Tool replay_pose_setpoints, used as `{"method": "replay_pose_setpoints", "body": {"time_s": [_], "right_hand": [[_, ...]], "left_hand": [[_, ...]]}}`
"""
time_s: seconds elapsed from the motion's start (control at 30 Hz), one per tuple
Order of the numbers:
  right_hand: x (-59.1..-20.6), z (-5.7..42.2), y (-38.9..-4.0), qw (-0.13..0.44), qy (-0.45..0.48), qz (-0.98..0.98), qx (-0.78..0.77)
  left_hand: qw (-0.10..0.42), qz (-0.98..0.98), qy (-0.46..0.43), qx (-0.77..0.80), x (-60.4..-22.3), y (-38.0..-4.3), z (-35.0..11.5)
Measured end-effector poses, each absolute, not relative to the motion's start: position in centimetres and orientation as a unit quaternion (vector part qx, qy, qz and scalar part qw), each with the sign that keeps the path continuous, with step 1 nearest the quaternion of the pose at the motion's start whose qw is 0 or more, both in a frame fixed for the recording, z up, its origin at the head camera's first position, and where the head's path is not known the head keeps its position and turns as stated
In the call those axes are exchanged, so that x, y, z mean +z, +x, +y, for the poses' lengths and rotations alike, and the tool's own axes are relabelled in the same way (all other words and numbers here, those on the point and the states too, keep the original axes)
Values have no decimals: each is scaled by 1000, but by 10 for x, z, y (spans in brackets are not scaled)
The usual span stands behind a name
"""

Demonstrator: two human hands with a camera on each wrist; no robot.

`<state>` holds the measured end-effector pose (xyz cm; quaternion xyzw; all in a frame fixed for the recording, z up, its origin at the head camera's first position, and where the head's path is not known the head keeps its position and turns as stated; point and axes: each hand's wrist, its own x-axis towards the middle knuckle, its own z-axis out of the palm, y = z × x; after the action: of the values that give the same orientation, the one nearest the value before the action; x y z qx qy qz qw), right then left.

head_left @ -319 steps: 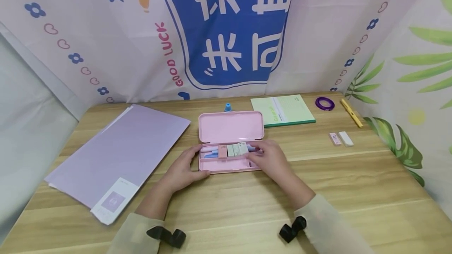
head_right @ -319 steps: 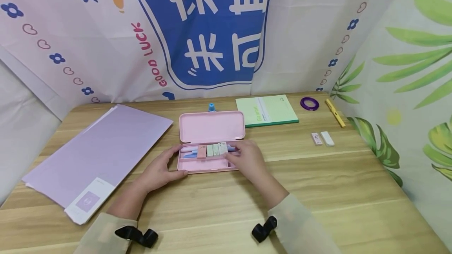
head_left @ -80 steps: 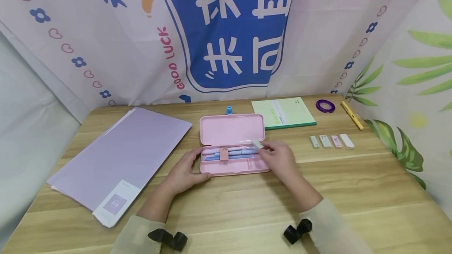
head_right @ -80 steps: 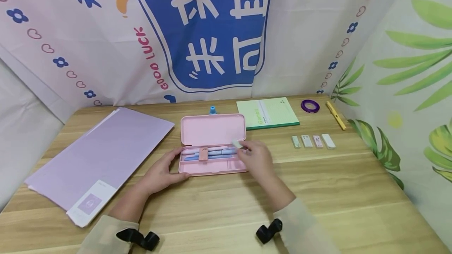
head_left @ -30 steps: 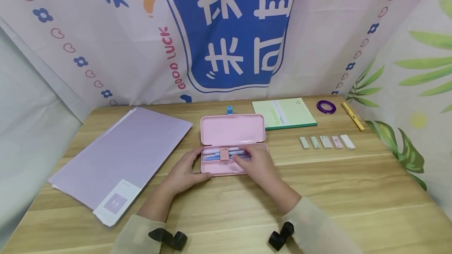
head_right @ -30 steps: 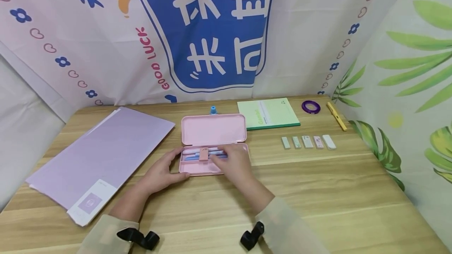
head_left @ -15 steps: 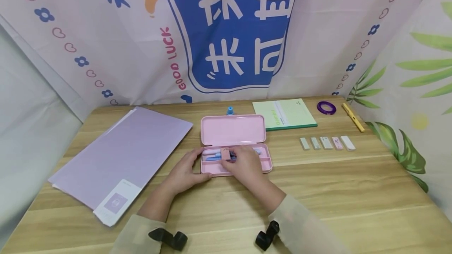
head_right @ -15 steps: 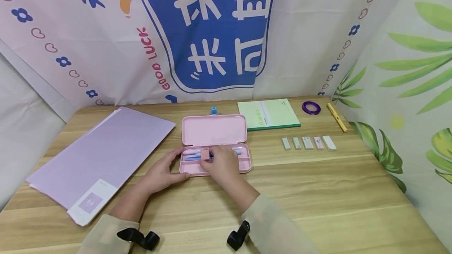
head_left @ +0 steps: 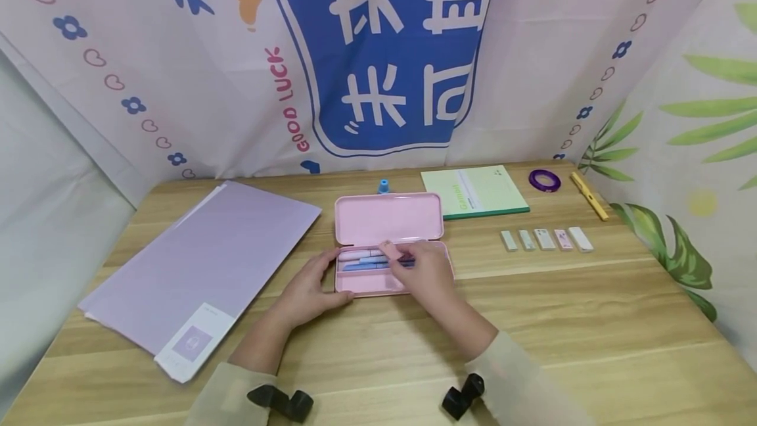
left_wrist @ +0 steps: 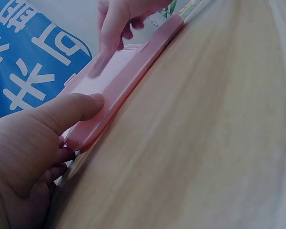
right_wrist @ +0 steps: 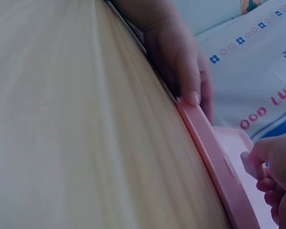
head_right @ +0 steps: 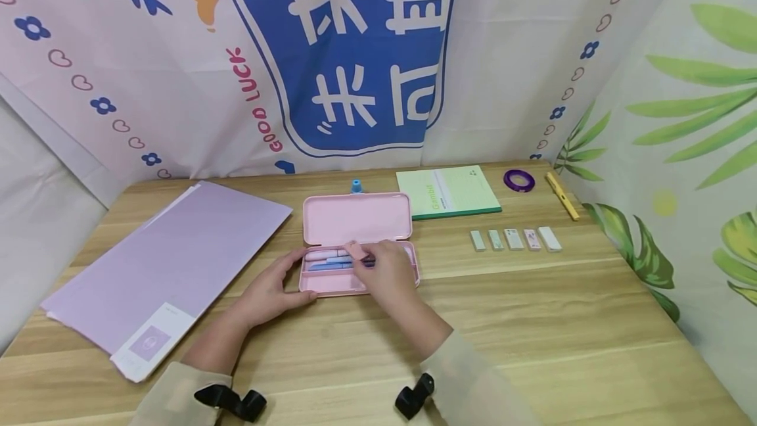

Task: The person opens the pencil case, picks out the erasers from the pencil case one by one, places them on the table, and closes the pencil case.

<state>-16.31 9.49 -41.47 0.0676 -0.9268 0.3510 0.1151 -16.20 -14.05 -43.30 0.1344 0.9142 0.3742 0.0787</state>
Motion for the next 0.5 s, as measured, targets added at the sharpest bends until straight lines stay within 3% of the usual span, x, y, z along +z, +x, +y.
{"method": "replay_pose_setpoints", "body": {"time_s": [0.2, 0.5], "right_hand": [[-414, 148, -163, 158, 21, -915, 371], [-415, 220, -170, 159, -78, -923, 342]], "left_hand": [[75, 915, 139, 371, -433, -162, -141], [76, 915, 137, 371, -433, -162, -141]]}}
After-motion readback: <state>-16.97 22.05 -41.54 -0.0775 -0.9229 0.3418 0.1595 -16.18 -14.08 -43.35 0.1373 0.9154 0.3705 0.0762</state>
